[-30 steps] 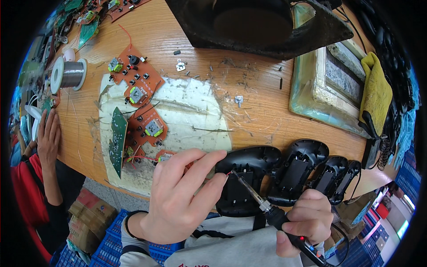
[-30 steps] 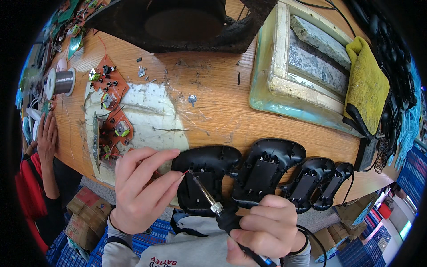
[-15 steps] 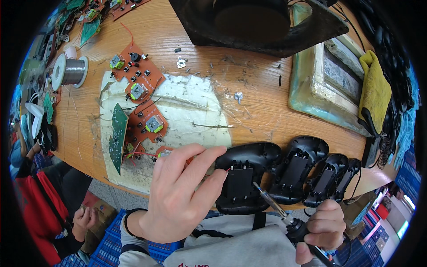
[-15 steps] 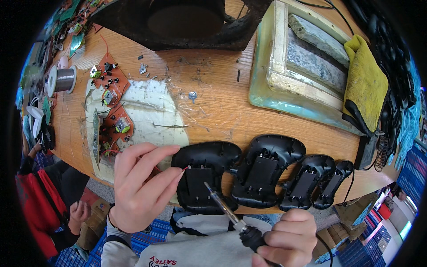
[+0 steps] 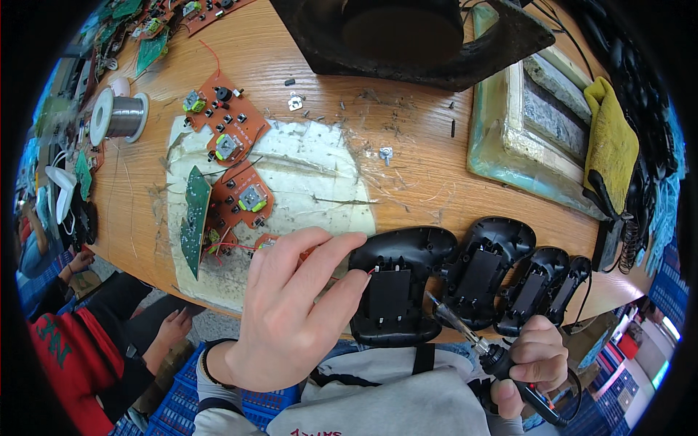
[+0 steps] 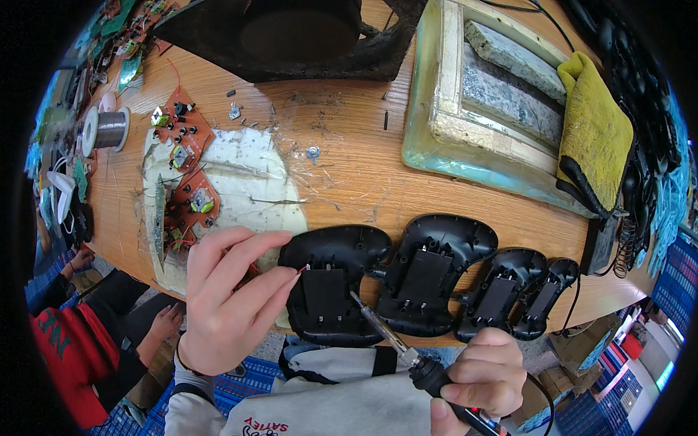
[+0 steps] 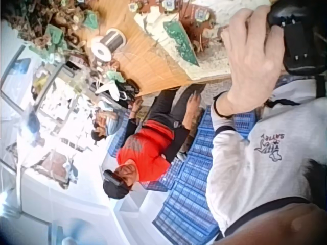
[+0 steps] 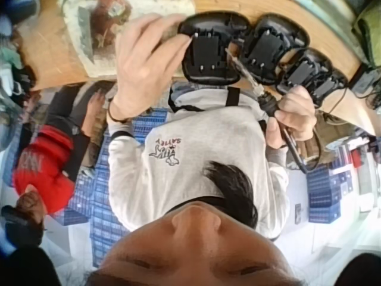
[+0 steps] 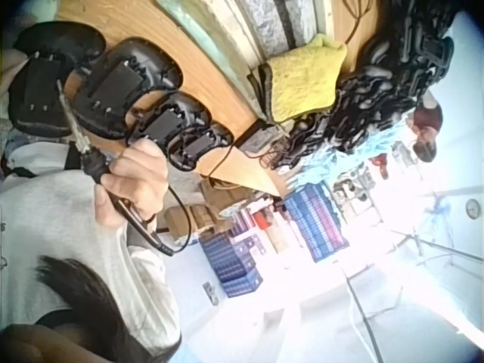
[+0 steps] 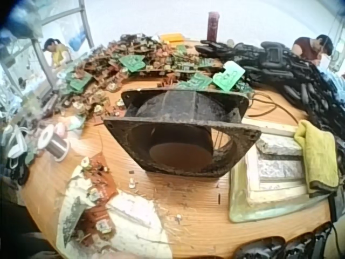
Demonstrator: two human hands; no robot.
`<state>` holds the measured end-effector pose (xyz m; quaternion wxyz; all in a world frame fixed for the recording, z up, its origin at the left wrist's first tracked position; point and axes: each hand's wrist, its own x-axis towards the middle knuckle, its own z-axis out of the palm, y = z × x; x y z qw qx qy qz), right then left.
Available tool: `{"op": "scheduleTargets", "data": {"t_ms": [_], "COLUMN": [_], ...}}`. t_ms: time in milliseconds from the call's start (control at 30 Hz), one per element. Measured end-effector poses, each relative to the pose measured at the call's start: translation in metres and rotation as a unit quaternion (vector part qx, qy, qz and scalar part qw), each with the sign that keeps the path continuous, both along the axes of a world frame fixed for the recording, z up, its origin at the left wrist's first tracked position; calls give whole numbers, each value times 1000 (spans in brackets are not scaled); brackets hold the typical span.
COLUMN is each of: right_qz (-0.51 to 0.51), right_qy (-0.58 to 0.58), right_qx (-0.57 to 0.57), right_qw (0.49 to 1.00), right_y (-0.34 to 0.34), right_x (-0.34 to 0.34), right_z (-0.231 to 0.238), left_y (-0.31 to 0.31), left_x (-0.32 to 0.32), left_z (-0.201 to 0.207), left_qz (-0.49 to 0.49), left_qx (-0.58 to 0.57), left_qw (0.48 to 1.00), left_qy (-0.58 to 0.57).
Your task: Soldering components onto circuit boards and assembling them into plastic housings.
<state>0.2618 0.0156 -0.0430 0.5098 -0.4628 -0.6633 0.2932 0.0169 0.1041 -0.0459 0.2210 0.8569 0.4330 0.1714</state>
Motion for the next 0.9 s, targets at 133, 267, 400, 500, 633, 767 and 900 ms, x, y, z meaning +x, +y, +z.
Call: {"op": "scheduleTargets", "data": {"t_ms": [133,267,400,500,633,767,900], "right_qz": [-39,-88,-123,-110,-16,-148,-133], "right_qy": [15,31,46,42,52,67,68], "right_qx": [5,-10,1,-4,-9,-30,-17], "right_qw": [999,996,991,993,998,986,989], "right_y": [-3,-14,-16,-21,-28,-40,-46], "right_x": [-6,1,-8,-8,3,-15,8], "right_z": [-6,-1,-6,-3,-7,0,-7], "left_y": [3,-32,-72,-88,-101,-101,-72], "left_x": [-13,-48,-80,-81,-73,-74,-52], "left_z": [10,1,-3,-7,-16,-8,-4], "left_qz": [47,303,268,277,301,309,245], "left_qx": [-78,-20,-23,-48,-34,13,-24], "left_qw": [994,920,958,960,953,946,922], "left_qy": [-59,-247,-105,-6,-32,-99,-298]}}
